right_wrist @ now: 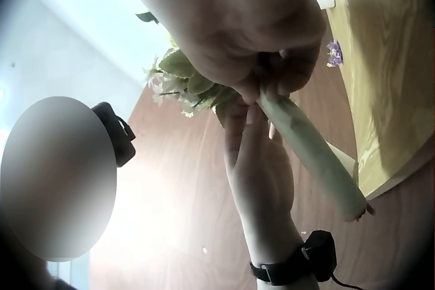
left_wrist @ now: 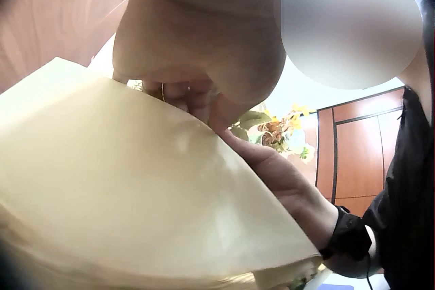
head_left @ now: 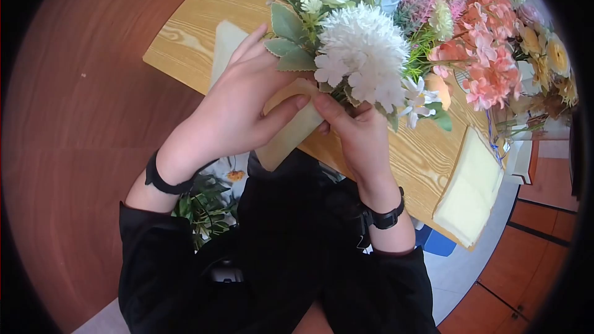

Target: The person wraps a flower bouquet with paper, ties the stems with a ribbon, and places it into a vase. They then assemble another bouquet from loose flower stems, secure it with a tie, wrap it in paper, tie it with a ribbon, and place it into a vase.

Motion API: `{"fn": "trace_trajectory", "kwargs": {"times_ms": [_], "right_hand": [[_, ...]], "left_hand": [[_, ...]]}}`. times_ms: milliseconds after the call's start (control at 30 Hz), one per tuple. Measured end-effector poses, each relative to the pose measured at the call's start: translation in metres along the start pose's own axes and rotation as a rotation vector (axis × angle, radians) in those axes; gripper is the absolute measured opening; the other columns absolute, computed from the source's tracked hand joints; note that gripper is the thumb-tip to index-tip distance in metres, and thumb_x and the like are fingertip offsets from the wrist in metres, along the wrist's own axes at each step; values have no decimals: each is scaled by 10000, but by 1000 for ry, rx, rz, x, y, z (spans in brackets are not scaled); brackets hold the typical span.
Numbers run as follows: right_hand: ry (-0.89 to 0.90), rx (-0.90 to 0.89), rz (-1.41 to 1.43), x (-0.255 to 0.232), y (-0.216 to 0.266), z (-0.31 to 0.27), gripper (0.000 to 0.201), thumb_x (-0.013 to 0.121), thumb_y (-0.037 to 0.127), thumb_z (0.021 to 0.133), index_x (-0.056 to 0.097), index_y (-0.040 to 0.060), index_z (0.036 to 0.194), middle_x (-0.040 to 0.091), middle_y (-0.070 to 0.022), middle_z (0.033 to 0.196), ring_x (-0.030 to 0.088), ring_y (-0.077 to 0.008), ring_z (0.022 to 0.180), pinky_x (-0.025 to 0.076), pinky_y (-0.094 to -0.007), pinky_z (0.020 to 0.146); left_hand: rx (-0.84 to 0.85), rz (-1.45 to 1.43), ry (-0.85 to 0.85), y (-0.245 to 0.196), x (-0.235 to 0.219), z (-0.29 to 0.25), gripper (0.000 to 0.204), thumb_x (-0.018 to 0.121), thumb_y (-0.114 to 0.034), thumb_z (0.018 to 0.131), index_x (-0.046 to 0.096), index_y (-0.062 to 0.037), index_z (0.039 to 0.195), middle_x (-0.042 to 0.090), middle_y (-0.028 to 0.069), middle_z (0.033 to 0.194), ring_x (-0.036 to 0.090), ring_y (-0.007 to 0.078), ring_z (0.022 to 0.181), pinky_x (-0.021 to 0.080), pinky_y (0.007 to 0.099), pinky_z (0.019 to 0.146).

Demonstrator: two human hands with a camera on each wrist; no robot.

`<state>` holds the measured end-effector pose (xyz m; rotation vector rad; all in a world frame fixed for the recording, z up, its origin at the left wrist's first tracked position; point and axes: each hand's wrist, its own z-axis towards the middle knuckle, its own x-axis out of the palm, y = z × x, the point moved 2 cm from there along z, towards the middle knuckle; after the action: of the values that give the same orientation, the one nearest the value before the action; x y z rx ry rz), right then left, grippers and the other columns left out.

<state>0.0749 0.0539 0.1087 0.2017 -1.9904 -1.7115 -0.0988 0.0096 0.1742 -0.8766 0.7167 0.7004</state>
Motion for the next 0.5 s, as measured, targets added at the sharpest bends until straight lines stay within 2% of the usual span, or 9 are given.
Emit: {"fn": "trace_trajectory", "kwargs": {"times_ms": [33,133,233,367,433,500], "right_hand": [[15,10,-3,0,0,0,218,713,140,912,655,-2,1066,670,-32,923,585,-95,713,467,-239,619],[30,11,12,0,-2,2,223,717,142,909,656,-2,1069,671,-32,920,588,-93,713,469,-236,611],[73,8,12,-8,-8,6,254,746,168,890,648,23,1074,668,-7,896,603,-65,711,488,-211,568],[69,9,3,-8,-9,7,273,745,170,892,637,21,1095,662,-10,901,594,-67,698,483,-211,564],[64,1,7,-9,-9,8,283,741,167,896,628,20,1110,658,-12,911,591,-67,701,482,-212,563],[63,6,-3,-9,-8,9,282,740,165,896,627,19,1110,657,-11,912,590,-66,709,481,-212,562]], "left_hand": [[-9,-66,25,3,0,0,272,694,-118,826,671,-59,1091,607,148,1190,482,383,1223,306,505,1111],[-24,-14,109,6,4,-2,229,681,-145,851,694,-83,1070,631,131,1156,497,365,1201,316,474,1093],[16,1,70,5,4,0,206,677,-170,865,709,-106,1057,643,105,1134,514,341,1171,314,446,1069],[-31,-4,99,9,2,2,200,686,-183,862,709,-114,1048,652,84,1107,523,321,1155,306,427,1058],[-25,26,227,5,1,5,286,712,-197,860,698,-57,1108,609,170,1203,456,378,1201,320,449,1067],[-65,7,225,3,2,7,272,701,-198,871,701,-59,1105,612,173,1194,457,381,1194,326,448,1061]]}}
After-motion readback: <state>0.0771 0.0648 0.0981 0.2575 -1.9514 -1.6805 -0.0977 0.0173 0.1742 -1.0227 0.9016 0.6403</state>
